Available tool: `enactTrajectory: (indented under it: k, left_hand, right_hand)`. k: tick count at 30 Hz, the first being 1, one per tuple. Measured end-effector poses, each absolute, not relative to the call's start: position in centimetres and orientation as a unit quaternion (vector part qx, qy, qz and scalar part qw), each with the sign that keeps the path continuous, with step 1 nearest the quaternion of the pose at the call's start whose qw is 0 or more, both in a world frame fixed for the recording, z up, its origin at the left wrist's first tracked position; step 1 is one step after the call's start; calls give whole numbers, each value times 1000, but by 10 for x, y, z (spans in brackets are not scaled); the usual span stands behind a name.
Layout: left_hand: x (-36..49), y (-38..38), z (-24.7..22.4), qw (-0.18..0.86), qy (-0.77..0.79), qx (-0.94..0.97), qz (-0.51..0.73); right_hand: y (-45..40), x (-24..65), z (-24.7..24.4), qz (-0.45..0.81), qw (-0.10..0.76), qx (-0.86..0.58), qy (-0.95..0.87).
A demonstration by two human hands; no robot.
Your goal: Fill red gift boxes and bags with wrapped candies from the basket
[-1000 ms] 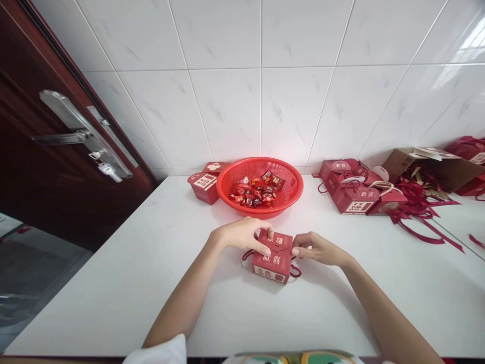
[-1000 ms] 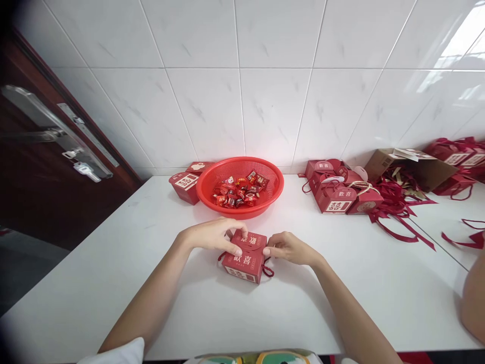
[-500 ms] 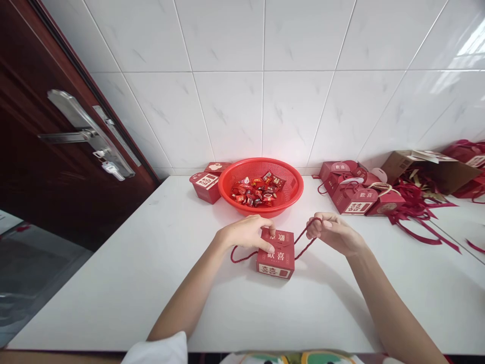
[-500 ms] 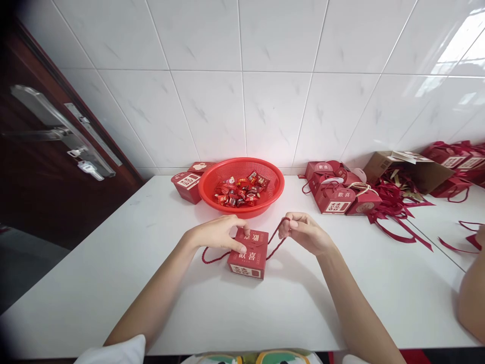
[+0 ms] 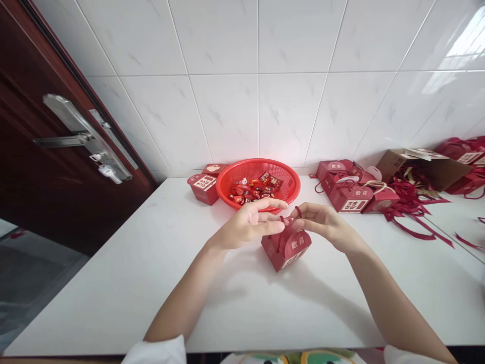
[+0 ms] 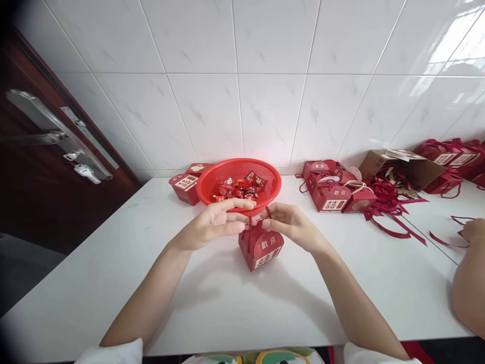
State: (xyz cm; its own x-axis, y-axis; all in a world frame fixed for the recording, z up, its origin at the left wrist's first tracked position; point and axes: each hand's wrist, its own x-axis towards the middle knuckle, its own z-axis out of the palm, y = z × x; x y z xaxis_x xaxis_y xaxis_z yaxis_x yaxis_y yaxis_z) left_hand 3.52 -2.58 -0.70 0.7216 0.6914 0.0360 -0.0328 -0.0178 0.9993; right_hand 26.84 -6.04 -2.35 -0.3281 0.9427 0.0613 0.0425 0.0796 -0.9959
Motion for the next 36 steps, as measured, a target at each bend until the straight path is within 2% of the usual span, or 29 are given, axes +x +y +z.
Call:
enactTrajectory:
  k: [6,11,14,18,20,23,27,36]
  left_hand:
    - [44,-33,-12,690,176,630,311]
    - [52,-37,-18,665,142,664,312]
    - [48,-36,-17,614,172,699,325]
    - [34,-25,-9,515,235,739,364]
    - [27,-17,-6,498,256,733,387]
    - [18,-6,-3,491,285,715,408]
    - [11,3,-3,486,306,703,419]
    - [8,7,-4,492,312,701,411]
  right_hand:
    - [-61,251,-28,381,422,-469,-676]
    - [-64,245,-42,353,441,-494,-661]
    - [-66,258,-42,343,504,-505,-611]
    - [-69,300,-38,281,633,-523,-497]
    - [-69,326,-39,225,682,-533,-448]
    - [-62,365,-47,143,712,-553,-409]
    - [-38,408,-69,47,695,-606,-383]
    - [-1,434,-103,-90,571,-737,-350]
